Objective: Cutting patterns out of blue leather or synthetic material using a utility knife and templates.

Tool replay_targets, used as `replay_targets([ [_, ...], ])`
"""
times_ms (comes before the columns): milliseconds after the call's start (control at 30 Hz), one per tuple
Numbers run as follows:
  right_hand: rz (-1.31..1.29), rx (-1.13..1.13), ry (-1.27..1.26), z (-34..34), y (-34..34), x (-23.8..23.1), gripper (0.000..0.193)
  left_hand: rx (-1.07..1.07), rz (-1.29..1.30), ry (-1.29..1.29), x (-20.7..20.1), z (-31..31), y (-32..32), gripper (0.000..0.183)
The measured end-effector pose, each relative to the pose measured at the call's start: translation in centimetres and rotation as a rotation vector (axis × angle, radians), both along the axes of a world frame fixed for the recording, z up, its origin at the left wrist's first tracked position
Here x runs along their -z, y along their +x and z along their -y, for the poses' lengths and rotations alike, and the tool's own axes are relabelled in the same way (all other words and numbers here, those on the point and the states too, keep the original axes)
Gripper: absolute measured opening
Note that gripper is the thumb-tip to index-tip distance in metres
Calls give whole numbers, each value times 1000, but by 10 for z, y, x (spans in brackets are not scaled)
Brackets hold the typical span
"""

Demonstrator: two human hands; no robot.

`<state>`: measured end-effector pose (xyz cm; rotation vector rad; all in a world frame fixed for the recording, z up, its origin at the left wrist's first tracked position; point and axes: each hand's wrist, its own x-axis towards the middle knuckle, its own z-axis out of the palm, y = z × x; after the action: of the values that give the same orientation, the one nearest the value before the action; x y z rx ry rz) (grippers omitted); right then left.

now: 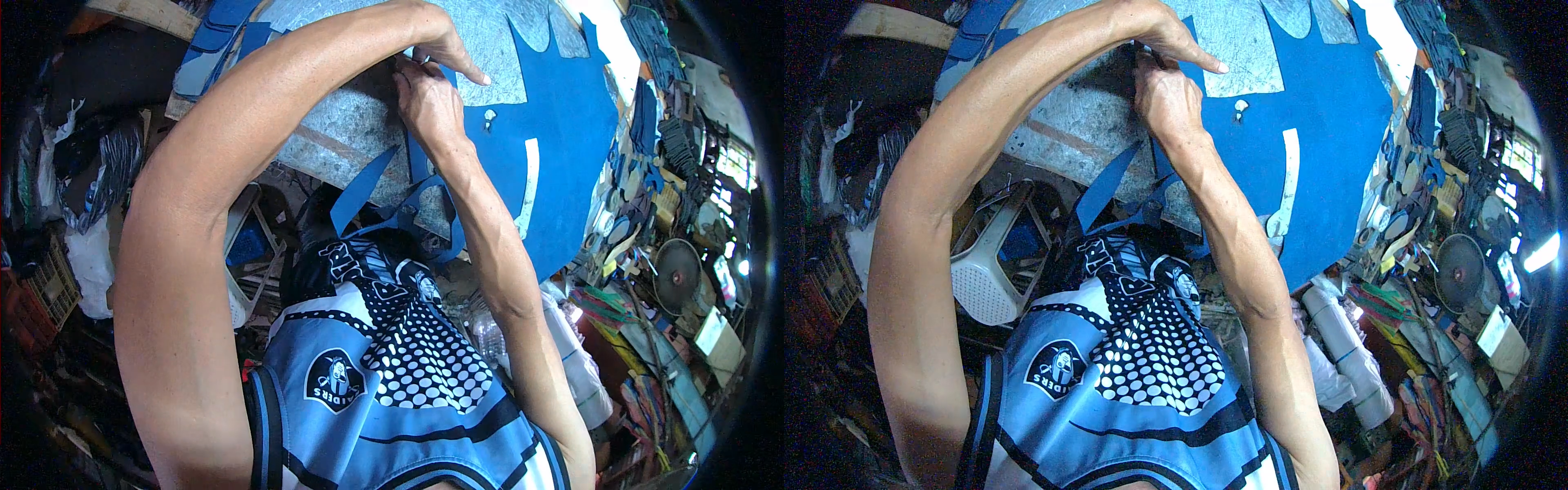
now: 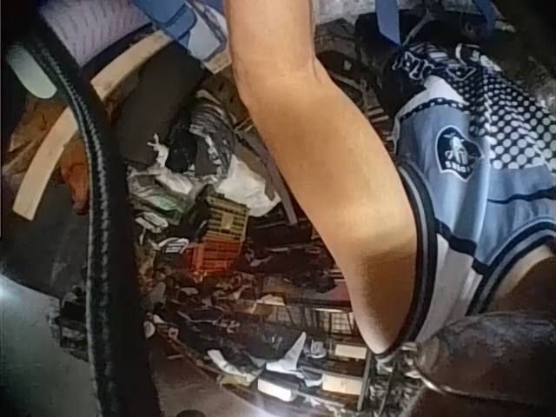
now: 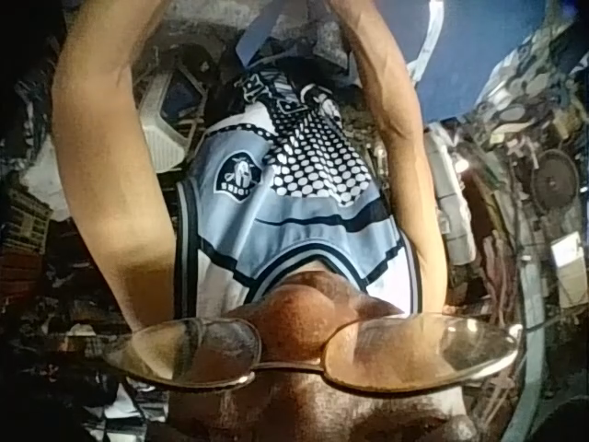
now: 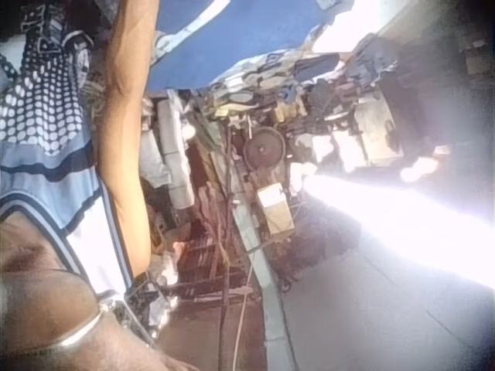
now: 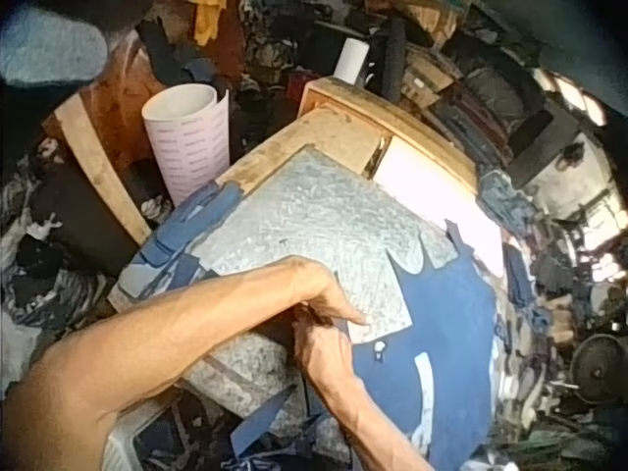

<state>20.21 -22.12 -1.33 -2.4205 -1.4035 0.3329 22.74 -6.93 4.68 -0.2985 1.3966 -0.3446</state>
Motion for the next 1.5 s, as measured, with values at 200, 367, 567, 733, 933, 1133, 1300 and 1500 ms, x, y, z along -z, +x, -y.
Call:
replay_targets([
  [200, -24, 4, -158, -6, -5, -3, 31, -379, -151, -219, -5, -2, 1, 73],
  [367, -57, 5, -84, -4, -5, 1, 32, -429, -159, -263, -5, 1, 1, 74],
  [567, -74, 49, -51, 12, -17, -19, 28, -1506, -534, -964, 17, 6, -11, 52],
  [733, -86, 70, -6, 30, -19, -23, 26, -2197, -752, -2085, 47, 18, -29, 17],
  [933, -102, 78, -43, 38, -22, -27, 25, -2037, -602, -2025, 51, 30, -44, 16],
  [1133, -86, 61, 9, 59, -30, -26, 22, -2068, -571, -2049, 48, 40, -54, 26],
  [1300, -129, 85, -15, 70, -37, -34, 24, -2209, -564, -1958, 47, 50, -58, 39],
  [1500, -189, 131, -35, 85, -44, -42, 26, -2226, -376, -1947, 44, 61, -65, 62],
])
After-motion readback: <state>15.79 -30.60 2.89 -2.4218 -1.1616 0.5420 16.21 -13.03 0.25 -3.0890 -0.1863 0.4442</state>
